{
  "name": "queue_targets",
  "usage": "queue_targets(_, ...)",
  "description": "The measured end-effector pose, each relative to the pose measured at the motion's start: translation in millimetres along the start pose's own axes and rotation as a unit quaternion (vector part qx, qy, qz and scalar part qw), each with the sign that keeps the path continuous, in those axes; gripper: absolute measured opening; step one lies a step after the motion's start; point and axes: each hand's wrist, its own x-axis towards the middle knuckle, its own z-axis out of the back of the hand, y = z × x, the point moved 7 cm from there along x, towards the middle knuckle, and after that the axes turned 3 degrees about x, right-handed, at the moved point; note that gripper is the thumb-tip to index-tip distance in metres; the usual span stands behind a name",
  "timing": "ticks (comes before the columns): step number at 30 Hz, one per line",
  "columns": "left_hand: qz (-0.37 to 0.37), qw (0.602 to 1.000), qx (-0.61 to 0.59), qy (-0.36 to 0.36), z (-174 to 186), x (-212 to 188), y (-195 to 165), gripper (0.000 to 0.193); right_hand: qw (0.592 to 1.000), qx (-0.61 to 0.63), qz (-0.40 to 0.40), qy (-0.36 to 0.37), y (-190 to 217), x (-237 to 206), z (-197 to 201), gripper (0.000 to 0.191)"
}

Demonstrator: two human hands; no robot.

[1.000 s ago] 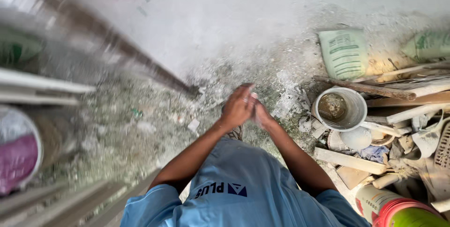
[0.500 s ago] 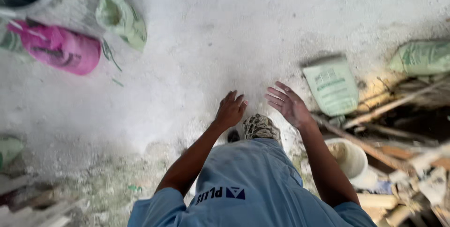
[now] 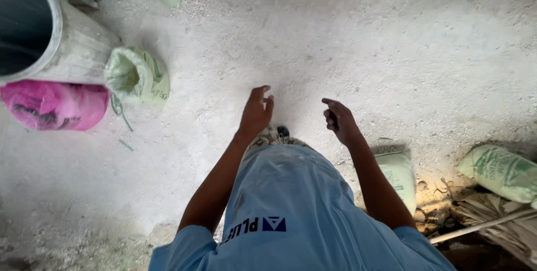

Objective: The person scrapes dried plaster residue off long decorative molding strips laid on a rack, using a small hand scraper along the grooves. They then brush the strips with a green hand brush, carry the cleaned moldings, and lean them against a storage rack with other plaster ornaments.

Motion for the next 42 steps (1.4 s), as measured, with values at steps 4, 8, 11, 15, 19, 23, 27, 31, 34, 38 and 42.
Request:
queue_targets(4, 0.065, 0.998, -0.014, 0.018, 2.0, 111.1, 27.1, 0.027, 0.984, -0.173, 0.026, 0.021, 100.5, 105.0, -18.1, 0.038)
queue_targets(8, 0.083, 0.995, -0.031, 0.055, -30.1, 233.8, 46.6, 0.033, 0.991, -0.115, 0.031, 0.057, 155.2, 238.7, -28.3, 0.041)
queue_targets(11, -0.102, 0.993, 0.008, 0.060, -62.3, 329.4, 8.3, 0.042, 0.995, -0.026, 0.062, 0.072, 219.8, 335.1, -68.6, 0.050)
queue_targets(15, -0.366, 0.914, 0.071, 0.161, -102.3, 456.1, -57.9, 0.052, 0.959, 0.187, -0.074, 0.198, 293.9, 414.4, -133.3, 0.064)
queue_targets(19, -0.363, 0.877, 0.207, 0.239, -121.3, 639.3, -55.7, 0.054, 0.853, 0.380, -0.011, 0.358, 436.7, 474.1, -147.4, 0.070)
queue_targets(23, -0.272, 0.925, 0.252, 0.085, -100.3, 813.1, -30.4, 0.068, 0.959, 0.198, 0.032, 0.202, 522.5, 556.5, -66.0, 0.062)
queue_targets(27, -0.232, 0.927, 0.283, 0.088, -122.7, 937.6, -31.9, 0.055, 0.972, 0.156, 0.106, 0.142, 632.1, 661.7, 28.7, 0.052)
queue_targets(31, -0.153, 0.950, 0.261, 0.075, -165.9, 1060.8, -55.3, 0.053, 0.967, 0.219, 0.113, 0.058, 731.6, 772.0, 100.9, 0.047)
queue_targets(34, -0.120, 0.954, 0.263, 0.076, -203.4, 1141.2, -69.4, 0.055, 0.967, 0.239, 0.090, 0.002, 790.7, 846.3, 133.7, 0.047)
queue_targets(38, -0.118, 0.940, 0.305, 0.098, -248.6, 1218.0, -78.6, 0.064, 0.943, 0.314, 0.022, -0.112, 834.1, 932.4, 166.8, 0.057)
queue_targets(42, -0.178, 0.905, 0.350, 0.165, -290.0, 1231.7, -81.3, 0.081, 0.941, 0.252, -0.001, -0.225, 840.2, 970.1, 203.2, 0.058)
